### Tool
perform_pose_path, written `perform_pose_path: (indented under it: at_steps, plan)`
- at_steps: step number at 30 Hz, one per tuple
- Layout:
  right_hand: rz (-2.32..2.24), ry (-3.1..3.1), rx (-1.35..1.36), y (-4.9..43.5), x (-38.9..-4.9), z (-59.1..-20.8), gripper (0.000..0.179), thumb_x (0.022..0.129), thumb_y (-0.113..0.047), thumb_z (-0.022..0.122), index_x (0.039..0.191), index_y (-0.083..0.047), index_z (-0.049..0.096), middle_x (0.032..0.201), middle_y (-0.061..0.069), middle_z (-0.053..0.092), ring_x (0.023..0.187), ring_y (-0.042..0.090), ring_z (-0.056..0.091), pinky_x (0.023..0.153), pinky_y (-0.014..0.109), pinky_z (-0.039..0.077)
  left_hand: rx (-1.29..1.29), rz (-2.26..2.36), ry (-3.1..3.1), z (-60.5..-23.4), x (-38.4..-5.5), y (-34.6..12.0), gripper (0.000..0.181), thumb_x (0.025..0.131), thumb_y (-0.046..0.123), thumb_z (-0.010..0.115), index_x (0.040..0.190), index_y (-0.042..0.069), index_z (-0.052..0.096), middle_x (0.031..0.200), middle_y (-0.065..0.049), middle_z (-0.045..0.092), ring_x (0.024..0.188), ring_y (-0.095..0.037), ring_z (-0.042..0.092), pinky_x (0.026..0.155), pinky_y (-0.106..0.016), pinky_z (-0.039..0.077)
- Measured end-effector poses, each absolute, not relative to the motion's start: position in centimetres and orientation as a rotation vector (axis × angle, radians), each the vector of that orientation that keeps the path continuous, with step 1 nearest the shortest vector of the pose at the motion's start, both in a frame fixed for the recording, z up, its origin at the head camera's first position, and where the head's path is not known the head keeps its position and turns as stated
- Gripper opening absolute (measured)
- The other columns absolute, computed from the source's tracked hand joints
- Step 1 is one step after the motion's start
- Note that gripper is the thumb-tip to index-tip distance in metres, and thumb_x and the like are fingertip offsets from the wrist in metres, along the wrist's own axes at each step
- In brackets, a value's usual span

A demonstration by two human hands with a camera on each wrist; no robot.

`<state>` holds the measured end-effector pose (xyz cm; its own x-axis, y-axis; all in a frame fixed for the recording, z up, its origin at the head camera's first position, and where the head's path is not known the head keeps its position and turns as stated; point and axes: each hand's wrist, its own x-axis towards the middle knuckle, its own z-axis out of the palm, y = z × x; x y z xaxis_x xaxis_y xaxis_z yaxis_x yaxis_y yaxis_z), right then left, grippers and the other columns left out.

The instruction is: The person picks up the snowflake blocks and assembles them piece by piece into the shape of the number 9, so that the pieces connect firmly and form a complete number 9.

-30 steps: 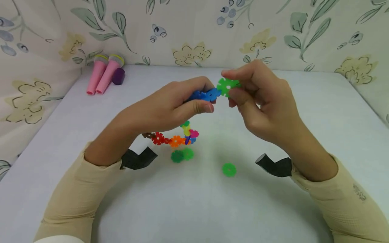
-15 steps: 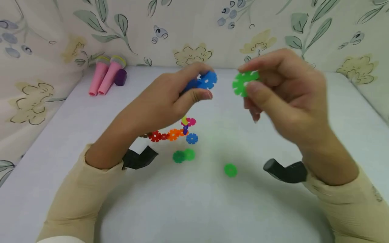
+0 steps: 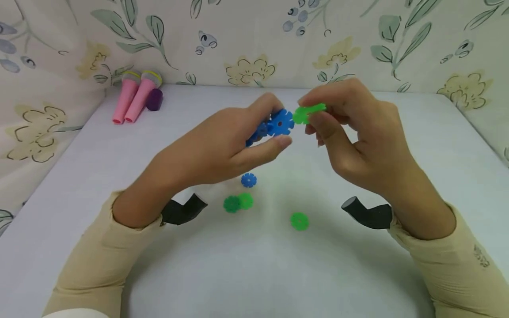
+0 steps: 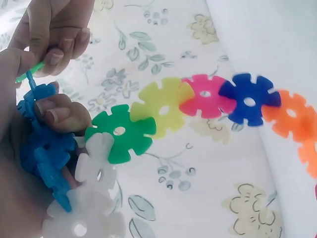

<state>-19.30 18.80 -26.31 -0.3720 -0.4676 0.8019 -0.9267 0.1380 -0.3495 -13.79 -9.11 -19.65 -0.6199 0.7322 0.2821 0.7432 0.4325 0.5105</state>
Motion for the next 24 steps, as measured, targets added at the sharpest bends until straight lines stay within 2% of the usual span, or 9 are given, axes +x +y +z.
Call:
perform_pose_path:
  at_steps: [1, 4, 6, 10, 12, 18, 20, 24]
  plan:
    - [1.139, -1.913, 1.335, 18.2, -18.5, -25.6, 0.031, 0.095, 0.001, 0.059, 0.125, -0.003, 0.061, 0.099, 0.008, 0.069, 0.074, 0.023, 0.067, 0.067, 0.034, 0.058, -1.357, -0.942, -2.652, -19.6, -13.7, -9.1, 0.028, 0.104, 0.035, 0.052, 0.120, 0.014, 0.045, 0.077, 0.002, 0.052, 0.064, -0.009, 0.053, 0.062, -0.030, 0.045]
    - [1.057, -1.948, 1.331, 18.5, -19.0, -26.4, 0.034, 0.094, 0.000, 0.060, 0.128, -0.005, 0.061, 0.104, 0.006, 0.069, 0.076, 0.022, 0.067, 0.068, 0.036, 0.058, -1.355, -0.915, -2.655, -19.6, -13.6, -9.1, 0.024, 0.104, 0.033, 0.053, 0.118, 0.015, 0.045, 0.074, 0.002, 0.049, 0.060, -0.009, 0.051, 0.060, -0.029, 0.043]
    - [1.111, -1.936, 1.343, 19.6, -21.1, -28.7, 0.038, 0.092, 0.002, 0.063, 0.129, -0.005, 0.059, 0.104, 0.008, 0.070, 0.075, 0.025, 0.067, 0.066, 0.037, 0.058, -1.356, -0.893, -2.640, -19.6, -13.6, -9.0, 0.023, 0.104, 0.033, 0.053, 0.116, 0.015, 0.045, 0.071, 0.002, 0.048, 0.058, -0.008, 0.049, 0.058, -0.028, 0.042]
    - [1.178, -1.915, 1.348, 19.3, -21.7, -29.7, 0.037, 0.092, 0.002, 0.063, 0.128, -0.004, 0.058, 0.101, 0.010, 0.070, 0.075, 0.027, 0.068, 0.062, 0.036, 0.058, -1.345, -0.878, -2.658, -19.8, -13.7, -8.9, 0.022, 0.104, 0.033, 0.052, 0.114, 0.014, 0.045, 0.070, 0.002, 0.047, 0.056, -0.008, 0.049, 0.058, -0.028, 0.042]
    - [1.162, -1.924, 1.353, 18.1, -20.3, -28.2, 0.032, 0.094, 0.001, 0.060, 0.126, -0.005, 0.059, 0.099, 0.008, 0.069, 0.076, 0.024, 0.068, 0.063, 0.033, 0.058, -1.330, -0.884, -2.702, -19.9, -13.7, -8.9, 0.022, 0.104, 0.034, 0.051, 0.113, 0.014, 0.044, 0.069, 0.000, 0.047, 0.055, -0.010, 0.049, 0.057, -0.029, 0.042]
    - [1.112, -1.963, 1.336, 14.1, -14.7, -22.9, 0.011, 0.097, 0.006, 0.053, 0.106, 0.006, 0.059, 0.091, 0.009, 0.068, 0.071, 0.012, 0.065, 0.063, 0.025, 0.053, -1.310, -0.851, -2.786, -19.9, -13.6, -8.9, 0.026, 0.104, 0.039, 0.051, 0.105, 0.014, 0.044, 0.069, -0.002, 0.049, 0.056, -0.012, 0.051, 0.057, -0.030, 0.042]
    - [1.101, -1.962, 1.354, 14.3, -15.4, -23.5, 0.015, 0.096, 0.006, 0.054, 0.109, 0.004, 0.060, 0.095, 0.008, 0.068, 0.071, 0.013, 0.065, 0.064, 0.025, 0.054, -1.308, -0.838, -2.760, -19.9, -13.7, -9.0, 0.027, 0.105, 0.039, 0.052, 0.103, 0.013, 0.044, 0.068, -0.002, 0.047, 0.056, -0.012, 0.049, 0.056, -0.030, 0.040]
    - [1.056, -2.008, 1.385, 17.3, -20.0, -27.7, 0.039, 0.094, -0.005, 0.066, 0.132, -0.009, 0.058, 0.106, 0.002, 0.069, 0.075, 0.018, 0.068, 0.071, 0.033, 0.058, -1.298, -0.862, -2.685, -20.0, -13.9, -9.2, 0.025, 0.104, 0.038, 0.054, 0.109, 0.014, 0.048, 0.071, 0.000, 0.049, 0.060, -0.011, 0.051, 0.057, -0.029, 0.042]
